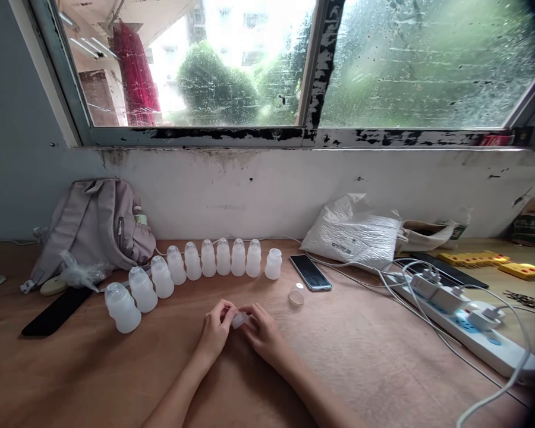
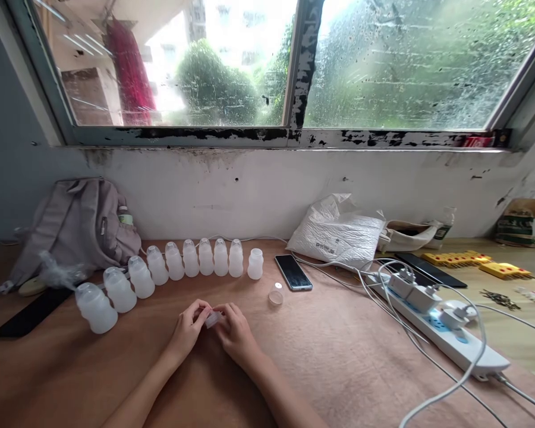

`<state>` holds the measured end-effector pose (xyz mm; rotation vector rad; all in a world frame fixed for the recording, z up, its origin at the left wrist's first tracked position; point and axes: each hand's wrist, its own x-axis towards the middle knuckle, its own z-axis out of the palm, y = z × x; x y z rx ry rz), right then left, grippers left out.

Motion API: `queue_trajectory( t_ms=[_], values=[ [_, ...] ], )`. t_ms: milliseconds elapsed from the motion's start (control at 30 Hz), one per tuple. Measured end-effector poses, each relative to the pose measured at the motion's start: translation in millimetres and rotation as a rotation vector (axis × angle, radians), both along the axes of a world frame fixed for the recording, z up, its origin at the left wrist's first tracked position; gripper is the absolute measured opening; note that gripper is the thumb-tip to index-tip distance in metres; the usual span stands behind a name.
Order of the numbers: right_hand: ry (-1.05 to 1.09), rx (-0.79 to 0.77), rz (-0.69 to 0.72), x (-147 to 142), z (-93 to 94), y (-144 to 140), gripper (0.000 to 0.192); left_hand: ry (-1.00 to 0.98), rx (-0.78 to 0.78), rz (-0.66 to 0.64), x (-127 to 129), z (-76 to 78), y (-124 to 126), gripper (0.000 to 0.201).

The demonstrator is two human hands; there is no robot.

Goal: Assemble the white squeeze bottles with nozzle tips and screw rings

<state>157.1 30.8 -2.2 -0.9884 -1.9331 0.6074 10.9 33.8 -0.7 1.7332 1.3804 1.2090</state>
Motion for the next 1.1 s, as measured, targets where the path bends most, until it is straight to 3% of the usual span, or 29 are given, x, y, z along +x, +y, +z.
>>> queue_trajectory(
  t_ms=[133, 233, 333, 567, 833, 1100],
  values=[
    [0.023, -0.009, -0.115, -3, -5.4, 2, 0.001, -0.104, -0.092, -0.016, 5, 2.7, -4, 0.031],
    [0.067, -0.049, -0.172, -3, -5.8, 4, 0.007, -0.098, -0.088, -0.123, 8, 7.2, -10, 0.032],
    [0.104, -0.098, -0.198, -1, -4.0, 6, 0.007, 0.030, -0.020, -0.197, 9, 10.1, -15, 0.027],
    [0.152, -0.201, -0.201, -1, -4.1, 8, 0.011, 0.378, 0.164, -0.163, 5, 6.6, -18, 0.025],
    [0.199, -0.258, -0.173, -3, -4.1, 12, 0.016, 0.466, 0.206, -0.108, 8, -3.1, -14, 0.025],
    [0.132, -0.203, -0.206, -2, -6.0, 12, 0.013, 0.492, 0.161, -0.053, 13, -5.4, -17, 0.031]
  ],
)
